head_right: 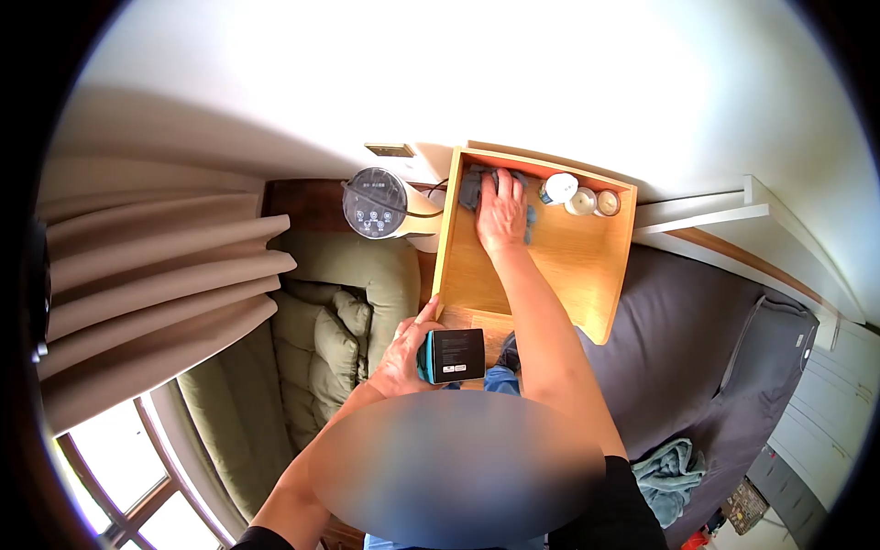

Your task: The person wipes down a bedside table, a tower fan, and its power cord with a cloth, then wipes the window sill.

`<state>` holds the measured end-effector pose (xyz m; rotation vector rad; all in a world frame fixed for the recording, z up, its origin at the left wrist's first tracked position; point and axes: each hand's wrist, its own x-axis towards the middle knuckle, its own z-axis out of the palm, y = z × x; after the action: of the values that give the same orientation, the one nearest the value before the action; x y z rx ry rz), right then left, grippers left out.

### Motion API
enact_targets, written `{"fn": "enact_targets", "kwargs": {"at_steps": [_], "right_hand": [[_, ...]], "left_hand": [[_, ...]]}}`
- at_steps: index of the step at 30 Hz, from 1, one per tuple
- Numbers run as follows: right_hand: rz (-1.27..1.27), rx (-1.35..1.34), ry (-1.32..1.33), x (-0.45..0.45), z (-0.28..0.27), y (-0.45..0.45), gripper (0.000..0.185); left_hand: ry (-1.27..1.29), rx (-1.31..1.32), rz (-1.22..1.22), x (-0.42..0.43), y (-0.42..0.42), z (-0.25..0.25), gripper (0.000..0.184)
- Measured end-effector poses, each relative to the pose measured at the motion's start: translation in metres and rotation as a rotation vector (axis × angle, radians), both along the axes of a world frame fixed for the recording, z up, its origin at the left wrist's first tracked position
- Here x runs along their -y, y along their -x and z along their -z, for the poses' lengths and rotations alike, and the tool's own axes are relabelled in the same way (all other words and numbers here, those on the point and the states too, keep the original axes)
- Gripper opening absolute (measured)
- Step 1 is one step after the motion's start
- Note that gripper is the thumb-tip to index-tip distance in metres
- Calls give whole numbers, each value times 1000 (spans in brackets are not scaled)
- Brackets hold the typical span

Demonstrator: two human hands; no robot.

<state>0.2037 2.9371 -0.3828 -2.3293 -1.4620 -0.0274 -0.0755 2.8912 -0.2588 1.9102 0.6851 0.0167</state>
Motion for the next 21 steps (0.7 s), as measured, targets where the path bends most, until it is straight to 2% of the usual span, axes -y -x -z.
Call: {"fn": "enact_targets", "kwargs": {"at_steps": [2,3,6,8,11,12,14,17,21], "right_hand": [[35,-53,-34,-1,3,12,42],[-43,33,73,7,6,18,43],[-237,-99,37,57,-10,40,44],[-434,-99,92,108,-7,48,44],[-556,-82,96,149,-13,48,43],[-553,-82,93,140,-11,44,43],[-437,106,26,102,-3,31,42],[-180,73,61,40,-17,14,45],[-69,35,130,54,-13,14,50]], "left_hand": [[22,6,1,5,3,3,86],[14,8,0,5,3,5,86],[2,32,-5,4,1,8,87],[45,21,-27,4,1,4,87],[86,-10,-30,3,0,0,87],[83,-12,-27,3,0,-1,87],[68,3,-36,4,0,1,88],[-4,-32,-10,10,1,10,91],[13,-45,-53,12,-6,1,92]]}}
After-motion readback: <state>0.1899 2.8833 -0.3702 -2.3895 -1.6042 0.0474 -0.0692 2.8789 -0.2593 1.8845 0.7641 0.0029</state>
